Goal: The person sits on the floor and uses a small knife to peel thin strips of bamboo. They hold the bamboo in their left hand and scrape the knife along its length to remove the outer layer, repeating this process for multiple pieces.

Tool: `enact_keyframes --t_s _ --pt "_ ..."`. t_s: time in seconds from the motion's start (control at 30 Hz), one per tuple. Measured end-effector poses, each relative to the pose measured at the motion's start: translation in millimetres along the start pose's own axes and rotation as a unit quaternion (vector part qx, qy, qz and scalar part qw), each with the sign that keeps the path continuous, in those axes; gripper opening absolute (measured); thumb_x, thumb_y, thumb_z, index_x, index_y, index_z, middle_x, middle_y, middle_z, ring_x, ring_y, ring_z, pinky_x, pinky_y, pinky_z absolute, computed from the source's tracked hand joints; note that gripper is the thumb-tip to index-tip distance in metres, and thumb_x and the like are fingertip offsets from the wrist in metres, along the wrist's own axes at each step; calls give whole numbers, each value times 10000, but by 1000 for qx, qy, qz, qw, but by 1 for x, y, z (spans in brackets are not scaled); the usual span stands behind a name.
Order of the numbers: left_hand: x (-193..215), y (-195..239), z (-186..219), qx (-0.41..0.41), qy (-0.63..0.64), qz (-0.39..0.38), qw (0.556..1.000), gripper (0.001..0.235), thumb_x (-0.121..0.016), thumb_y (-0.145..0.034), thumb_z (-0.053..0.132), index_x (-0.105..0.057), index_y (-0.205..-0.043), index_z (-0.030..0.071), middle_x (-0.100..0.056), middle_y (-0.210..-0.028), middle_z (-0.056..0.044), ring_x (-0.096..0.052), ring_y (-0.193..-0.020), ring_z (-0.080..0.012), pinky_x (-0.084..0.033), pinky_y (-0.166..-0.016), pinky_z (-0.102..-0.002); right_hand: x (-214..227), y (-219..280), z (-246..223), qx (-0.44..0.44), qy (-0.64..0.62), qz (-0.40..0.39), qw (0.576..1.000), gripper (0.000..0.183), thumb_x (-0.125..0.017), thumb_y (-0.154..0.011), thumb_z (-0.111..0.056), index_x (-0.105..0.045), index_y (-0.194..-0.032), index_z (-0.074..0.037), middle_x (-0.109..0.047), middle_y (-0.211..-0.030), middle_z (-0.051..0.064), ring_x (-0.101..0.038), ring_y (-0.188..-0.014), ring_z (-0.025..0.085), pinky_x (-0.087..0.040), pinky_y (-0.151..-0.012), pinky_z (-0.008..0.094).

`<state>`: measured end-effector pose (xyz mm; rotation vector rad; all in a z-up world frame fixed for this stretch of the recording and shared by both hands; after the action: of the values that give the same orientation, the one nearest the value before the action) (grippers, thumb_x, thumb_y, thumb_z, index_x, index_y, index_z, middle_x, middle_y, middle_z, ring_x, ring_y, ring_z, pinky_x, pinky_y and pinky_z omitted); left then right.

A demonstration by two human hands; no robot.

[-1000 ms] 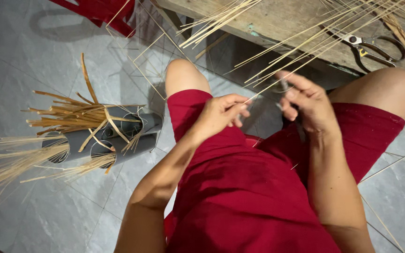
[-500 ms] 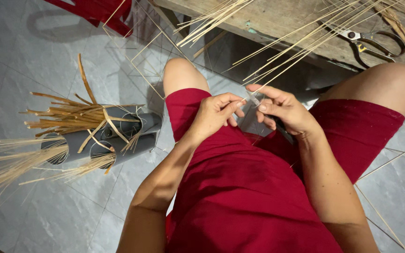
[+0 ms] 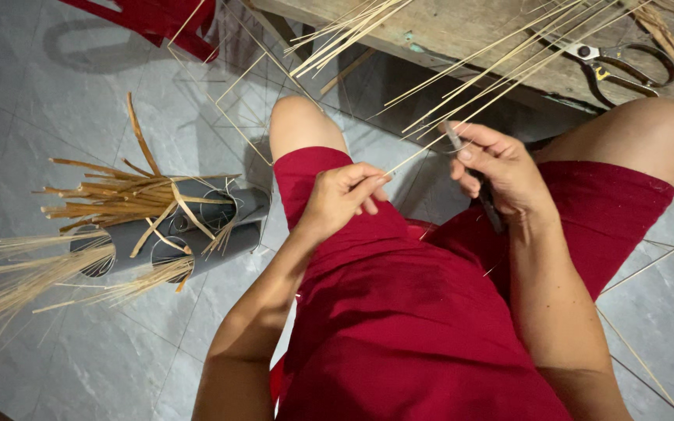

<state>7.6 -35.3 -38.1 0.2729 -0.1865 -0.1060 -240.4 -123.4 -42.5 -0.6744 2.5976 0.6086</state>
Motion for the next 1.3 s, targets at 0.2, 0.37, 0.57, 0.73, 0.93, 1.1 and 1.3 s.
enact_keyframes --t_s 0.2,0.37,0.57,0.73,0.93,1.1,1.3 --pt "37 25 -18 38 -23 -20 999 203 -621 -1015 173 -748 -1133 67 -783 -885 -46 -705 -675 -82 -506 -557 -205 30 7 -19 60 -80 27 995 404 -644 -990 -92 -617 -1383 -1 -661 -806 67 -497 -555 91 -413 -503 242" --pt "89 39 -33 30 -12 20 999 207 -608 -1012 162 -747 -1130 63 -778 -883 -43 -695 -673 -74 -482 -550 -189 76 12 -35 177 -139 140 964 336 -604 -1096 -89 -585 -1421 -7 -629 -831 42 -496 -615 100 -410 -565 248" --pt "136 19 -2 -20 21 202 979 165 -634 -1040 103 -749 -1130 27 -722 -860 -37 -591 -639 -63 -445 -573 -191 84 10 -39 202 -126 163 957 358 -589 -1085 -75 -577 -1441 -49 -626 -828 3 -504 -616 88 -424 -564 236" --pt "125 -50 49 -201 -76 227 950 158 -678 -1015 38 -748 -1153 5 -680 -1031 -50 -655 -879 -91 -538 -770 -223 23 -7 -8 37 111 76 990 457 -573 -984 -39 -596 -1439 -79 -687 -791 32 -545 -603 86 -473 -529 238" --pt "81 -168 77 -262 -185 255 912 149 -728 -963 103 -778 -1102 118 -711 -984 -76 -708 -843 -184 -554 -756 -297 -22 -21 38 -110 296 -34 948 509 -574 -972 -84 -554 -1463 -216 -661 -729 6 -513 -504 88 -458 -463 248" --pt "49 -250 76 -279 -274 267 881 139 -761 -906 159 -798 -1040 156 -672 -938 -104 -659 -903 -303 -528 -799 -422 -3 -37 71 -101 292 -46 950 421 -571 -997 -82 -617 -1412 -138 -674 -748 -1 -467 -514 74 -409 -464 250" --pt "25 -323 51 -259 -328 258 871 149 -755 -872 159 -801 -1014 155 -676 -992 -130 -613 -997 -364 -508 -885 -467 10 -49 81 -102 280 27 954 400 -628 -945 -78 -630 -1343 -114 -660 -748 -5 -525 -542 76 -458 -485 252"
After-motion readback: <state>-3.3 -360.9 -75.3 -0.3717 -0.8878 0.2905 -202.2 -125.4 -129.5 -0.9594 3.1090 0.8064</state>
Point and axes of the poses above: each hand's wrist, its own y-axis away from the middle knuckle, its own x-axis out of the back of the hand, z = x × y, the point moved 4 cm from there along -y, towards the middle knuckle
